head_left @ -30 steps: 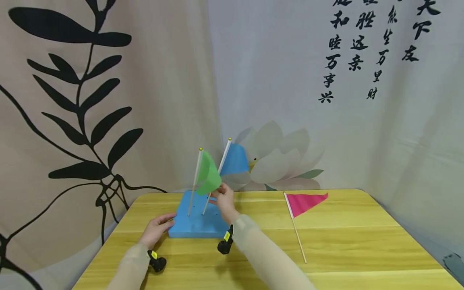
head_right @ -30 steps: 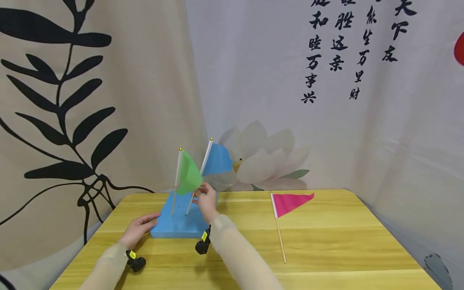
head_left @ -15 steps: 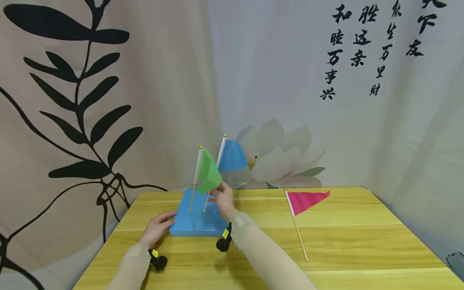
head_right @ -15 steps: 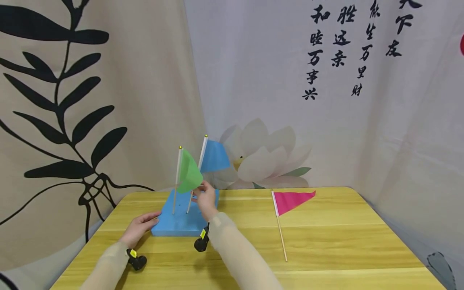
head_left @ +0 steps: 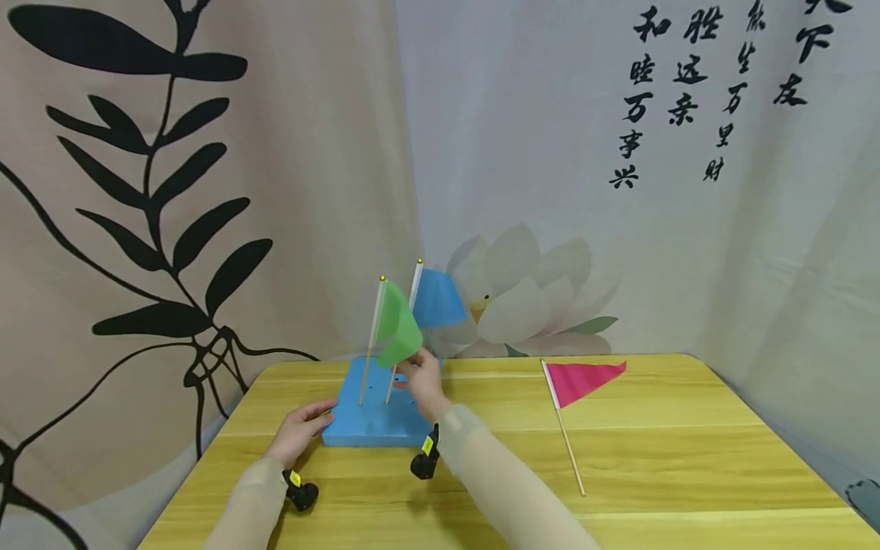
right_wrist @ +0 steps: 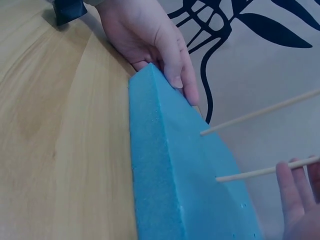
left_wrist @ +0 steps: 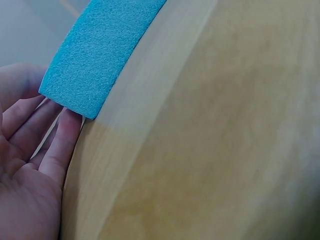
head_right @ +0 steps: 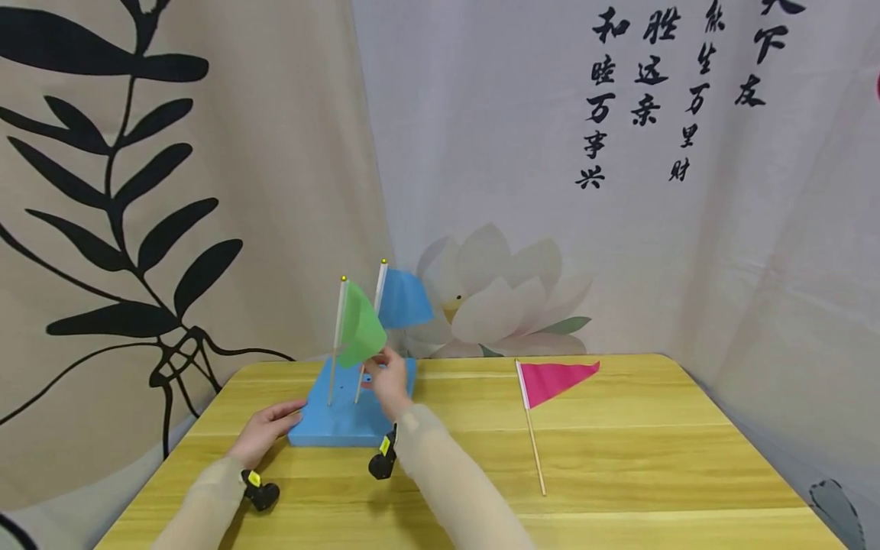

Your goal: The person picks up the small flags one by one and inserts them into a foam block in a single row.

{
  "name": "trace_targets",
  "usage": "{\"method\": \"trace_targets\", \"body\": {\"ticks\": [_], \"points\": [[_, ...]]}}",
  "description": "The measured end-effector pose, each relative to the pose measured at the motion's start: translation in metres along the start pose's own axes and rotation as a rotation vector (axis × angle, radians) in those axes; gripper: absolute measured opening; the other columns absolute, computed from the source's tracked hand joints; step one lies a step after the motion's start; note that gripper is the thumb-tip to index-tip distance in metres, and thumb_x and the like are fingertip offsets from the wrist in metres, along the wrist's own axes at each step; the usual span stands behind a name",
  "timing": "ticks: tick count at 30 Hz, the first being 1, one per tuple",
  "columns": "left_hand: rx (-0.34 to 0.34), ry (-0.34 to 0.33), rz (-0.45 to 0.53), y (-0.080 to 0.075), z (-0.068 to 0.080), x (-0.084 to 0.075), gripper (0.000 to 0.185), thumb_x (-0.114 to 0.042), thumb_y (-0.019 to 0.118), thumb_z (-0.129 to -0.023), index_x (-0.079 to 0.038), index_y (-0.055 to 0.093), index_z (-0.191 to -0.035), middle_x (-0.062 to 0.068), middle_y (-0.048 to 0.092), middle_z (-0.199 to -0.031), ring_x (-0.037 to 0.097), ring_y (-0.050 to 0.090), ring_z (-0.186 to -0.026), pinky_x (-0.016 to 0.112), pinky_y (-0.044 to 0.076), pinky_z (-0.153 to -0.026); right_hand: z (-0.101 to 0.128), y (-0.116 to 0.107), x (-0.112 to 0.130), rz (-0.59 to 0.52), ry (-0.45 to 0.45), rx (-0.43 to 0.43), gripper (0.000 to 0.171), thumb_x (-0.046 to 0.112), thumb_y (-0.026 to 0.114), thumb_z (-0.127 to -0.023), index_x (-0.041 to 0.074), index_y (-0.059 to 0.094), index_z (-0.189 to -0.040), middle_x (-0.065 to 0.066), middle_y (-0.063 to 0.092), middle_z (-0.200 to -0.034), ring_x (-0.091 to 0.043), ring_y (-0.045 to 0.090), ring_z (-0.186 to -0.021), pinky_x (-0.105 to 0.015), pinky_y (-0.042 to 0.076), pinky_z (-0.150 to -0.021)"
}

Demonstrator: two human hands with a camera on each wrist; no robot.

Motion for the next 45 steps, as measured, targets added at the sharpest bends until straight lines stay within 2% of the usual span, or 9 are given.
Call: {"method": "trace_targets", "body": {"ticks": [15, 20, 23, 26, 29, 33, 37, 41, 45], "points": [[-0.012, -0.012, -0.011, -0.001, 0.000, -0.003, 0.046, -0.021, 0.057, -0.099, 0.000, 0.050, -0.140, 0.020, 0.045, -0.144, 0.032, 0.047, -0.127, 0.043, 0.043, -0.103, 0.006, 0.005, -0.002, 0.041, 0.027, 0.048, 0.019, 0.011, 0.057, -0.099, 0.010, 0.063, -0.117, -0.009, 0.061, -0.101, -0.024, 0.061, -0.094, -0.043, 0.059, -0.073], [-0.006, -0.016, 0.005, 0.000, 0.004, 0.000, 0.047, -0.021, 0.058, -0.099, -0.001, 0.049, -0.141, 0.020, 0.043, -0.146, 0.034, 0.044, -0.130, 0.046, 0.040, -0.105, 0.007, 0.004, -0.006, 0.050, 0.043, 0.055, 0.010, 0.014, 0.059, -0.098, 0.006, 0.061, -0.105, -0.009, 0.064, -0.104, -0.020, 0.062, -0.093, -0.045, 0.058, -0.077], [-0.002, -0.018, 0.008, 0.001, 0.005, 0.003, 0.047, -0.021, 0.058, -0.099, 0.000, 0.049, -0.141, 0.021, 0.042, -0.146, 0.035, 0.044, -0.129, 0.046, 0.041, -0.105, 0.008, 0.002, -0.006, 0.044, 0.037, 0.043, 0.012, 0.013, 0.061, -0.097, 0.003, 0.061, -0.103, -0.009, 0.064, -0.105, -0.020, 0.063, -0.092, -0.049, 0.057, -0.079], [0.000, -0.020, 0.009, 0.003, 0.003, 0.004, 0.047, -0.021, 0.058, -0.099, 0.000, 0.049, -0.141, 0.021, 0.042, -0.146, 0.035, 0.045, -0.129, 0.046, 0.041, -0.105, 0.007, -0.002, -0.003, 0.068, 0.013, 0.032, 0.013, 0.010, 0.062, -0.095, 0.003, 0.062, -0.105, -0.010, 0.066, -0.106, -0.023, 0.065, -0.092, -0.046, 0.058, -0.076], [-0.001, -0.015, 0.008, 0.004, 0.003, 0.004, 0.047, -0.021, 0.057, -0.100, 0.000, 0.049, -0.141, 0.021, 0.043, -0.146, 0.035, 0.045, -0.129, 0.046, 0.041, -0.105, 0.008, -0.009, 0.006, 0.099, -0.025, 0.043, 0.015, 0.006, 0.061, -0.095, -0.001, 0.064, -0.108, -0.019, 0.067, -0.107, -0.030, 0.067, -0.094, -0.042, 0.059, -0.071], [0.014, -0.013, 0.003, 0.007, 0.003, 0.002, 0.048, -0.022, 0.057, -0.100, -0.001, 0.048, -0.142, 0.021, 0.042, -0.146, 0.035, 0.045, -0.129, 0.045, 0.042, -0.104, 0.010, -0.033, 0.018, 0.119, -0.003, 0.057, 0.023, 0.006, 0.060, -0.096, -0.006, 0.065, -0.115, -0.024, 0.066, -0.111, -0.033, 0.067, -0.096, -0.041, 0.060, -0.070], [0.023, -0.004, -0.005, 0.008, 0.003, -0.003, 0.047, -0.021, 0.056, -0.100, -0.001, 0.049, -0.141, 0.021, 0.043, -0.146, 0.036, 0.046, -0.128, 0.044, 0.043, -0.103, 0.012, -0.076, 0.029, 0.140, 0.068, 0.032, 0.032, 0.011, 0.062, -0.096, -0.009, 0.063, -0.120, -0.024, 0.066, -0.113, -0.033, 0.066, -0.098, -0.042, 0.059, -0.075], [0.004, 0.009, -0.018, 0.005, 0.004, -0.008, 0.045, -0.018, 0.056, -0.100, 0.000, 0.049, -0.140, 0.022, 0.044, -0.145, 0.037, 0.046, -0.128, 0.045, 0.043, -0.103, 0.013, -0.123, 0.048, 0.187, 0.047, -0.002, 0.034, 0.006, 0.059, -0.096, -0.006, 0.058, -0.127, -0.025, 0.067, -0.108, -0.036, 0.066, -0.096, -0.043, 0.059, -0.075], [0.009, 0.004, -0.011, 0.004, 0.002, -0.007, 0.046, -0.019, 0.056, -0.100, 0.001, 0.048, -0.141, 0.022, 0.043, -0.145, 0.036, 0.044, -0.129, 0.045, 0.042, -0.104, 0.020, -0.165, 0.062, 0.230, 0.011, -0.010, 0.028, 0.010, 0.058, -0.098, -0.003, 0.061, -0.123, -0.014, 0.069, -0.097, -0.031, 0.067, -0.088, -0.043, 0.059, -0.073]]}}
Point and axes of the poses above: each hand's wrist, its own z-axis away from the middle knuckle, its own y-axis out of the palm, x = y × z, the point moved 8 cm from there along -z, towards the middle knuckle
